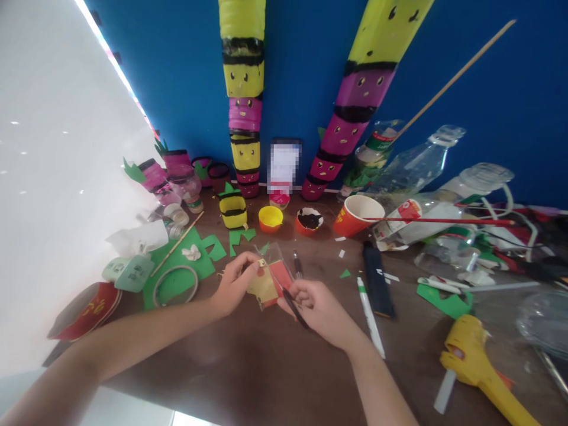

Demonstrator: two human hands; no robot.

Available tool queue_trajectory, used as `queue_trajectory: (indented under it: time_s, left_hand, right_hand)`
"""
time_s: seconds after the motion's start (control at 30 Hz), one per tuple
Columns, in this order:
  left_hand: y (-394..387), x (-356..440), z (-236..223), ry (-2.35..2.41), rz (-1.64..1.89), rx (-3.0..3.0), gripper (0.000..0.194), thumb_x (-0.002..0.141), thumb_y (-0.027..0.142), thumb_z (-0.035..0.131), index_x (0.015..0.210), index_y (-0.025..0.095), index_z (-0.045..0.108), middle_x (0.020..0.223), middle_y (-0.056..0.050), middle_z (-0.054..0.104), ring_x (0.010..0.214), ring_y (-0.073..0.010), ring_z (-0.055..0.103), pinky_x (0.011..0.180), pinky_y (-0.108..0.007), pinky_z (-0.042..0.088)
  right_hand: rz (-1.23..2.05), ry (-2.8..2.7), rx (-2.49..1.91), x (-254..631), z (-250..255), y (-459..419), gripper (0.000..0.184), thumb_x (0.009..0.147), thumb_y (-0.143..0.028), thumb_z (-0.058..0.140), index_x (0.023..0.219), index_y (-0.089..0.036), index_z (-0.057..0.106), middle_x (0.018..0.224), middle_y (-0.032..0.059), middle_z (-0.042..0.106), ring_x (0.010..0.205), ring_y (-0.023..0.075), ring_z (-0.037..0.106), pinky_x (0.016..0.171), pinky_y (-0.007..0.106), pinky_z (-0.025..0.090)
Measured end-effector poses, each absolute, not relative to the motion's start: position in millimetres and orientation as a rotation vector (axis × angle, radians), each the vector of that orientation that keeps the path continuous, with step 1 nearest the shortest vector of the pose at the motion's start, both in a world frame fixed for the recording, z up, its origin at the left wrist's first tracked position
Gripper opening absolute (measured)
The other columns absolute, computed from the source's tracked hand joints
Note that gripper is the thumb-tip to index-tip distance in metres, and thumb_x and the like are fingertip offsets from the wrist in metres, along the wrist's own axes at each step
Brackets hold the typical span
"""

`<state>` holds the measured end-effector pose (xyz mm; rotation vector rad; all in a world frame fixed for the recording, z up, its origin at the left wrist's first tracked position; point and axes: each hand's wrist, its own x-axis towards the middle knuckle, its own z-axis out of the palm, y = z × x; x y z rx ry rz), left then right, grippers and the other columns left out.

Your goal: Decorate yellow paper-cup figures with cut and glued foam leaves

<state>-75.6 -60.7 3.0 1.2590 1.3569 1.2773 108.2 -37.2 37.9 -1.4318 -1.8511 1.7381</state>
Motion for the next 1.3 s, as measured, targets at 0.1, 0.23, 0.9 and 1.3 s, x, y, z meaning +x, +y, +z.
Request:
queue_trajectory:
  time_s: [0.1, 0.23, 0.9, 1.3]
  left_hand:
    - [-60.6, -75.8, 2.4, 1.347, 1.281, 1.235, 0.017, 0.084, 0.028, 0.047, 0.072, 0.016, 0.051, 0.073, 0.0, 0.051, 0.071, -0.0122, 0.047, 0.066, -0.023, 0.036]
    - [-61.0, -75.4, 3.3, 1.348, 1.287, 1.222, 0.018, 0.084, 0.029, 0.046, 0.072, 0.016, 0.051, 0.071, 0.0, 0.05, 0.07, -0.0121, 0.047, 0.066, -0.023, 0.037]
    - [-60.1, -74.7, -1.2, 1.373, 1.297, 1.198, 0.027, 0.087, 0.039, 0.043, 0.073, 0.017, 0.049, 0.068, 0.001, 0.049, 0.069, -0.0119, 0.047, 0.065, -0.023, 0.037]
    - [-59.6, -73.8, 0.3, 1.379, 1.308, 1.157, 0.03, 0.087, 0.042, 0.043, 0.072, 0.017, 0.049, 0.065, 0.002, 0.049, 0.065, -0.0117, 0.047, 0.064, -0.023, 0.037]
  right_hand:
    - [1.726, -1.859, -1.426, 107.5, 39.8, -37.5, 0.036, 0.063, -0.049, 0.069, 0.065, -0.016, 0.055, 0.056, -0.0022, 0.054, 0.051, 0.009, 0.048, 0.048, 0.02, 0.037]
    - [1.719, -1.875, -1.428, 107.1, 40.8, -37.2, 0.038, 0.062, -0.051, 0.069, 0.064, -0.016, 0.054, 0.054, -0.0029, 0.052, 0.05, 0.0087, 0.047, 0.047, 0.02, 0.036]
    - [1.681, -1.931, -1.383, 107.9, 42.6, -36.7, 0.041, 0.062, -0.056, 0.068, 0.067, -0.016, 0.06, 0.056, -0.0005, 0.055, 0.053, 0.0115, 0.052, 0.048, 0.021, 0.04]
    - [1.725, -1.94, -1.416, 108.0, 42.4, -36.7, 0.038, 0.063, -0.05, 0.069, 0.065, -0.016, 0.054, 0.057, -0.0022, 0.052, 0.053, 0.0096, 0.047, 0.052, 0.022, 0.039]
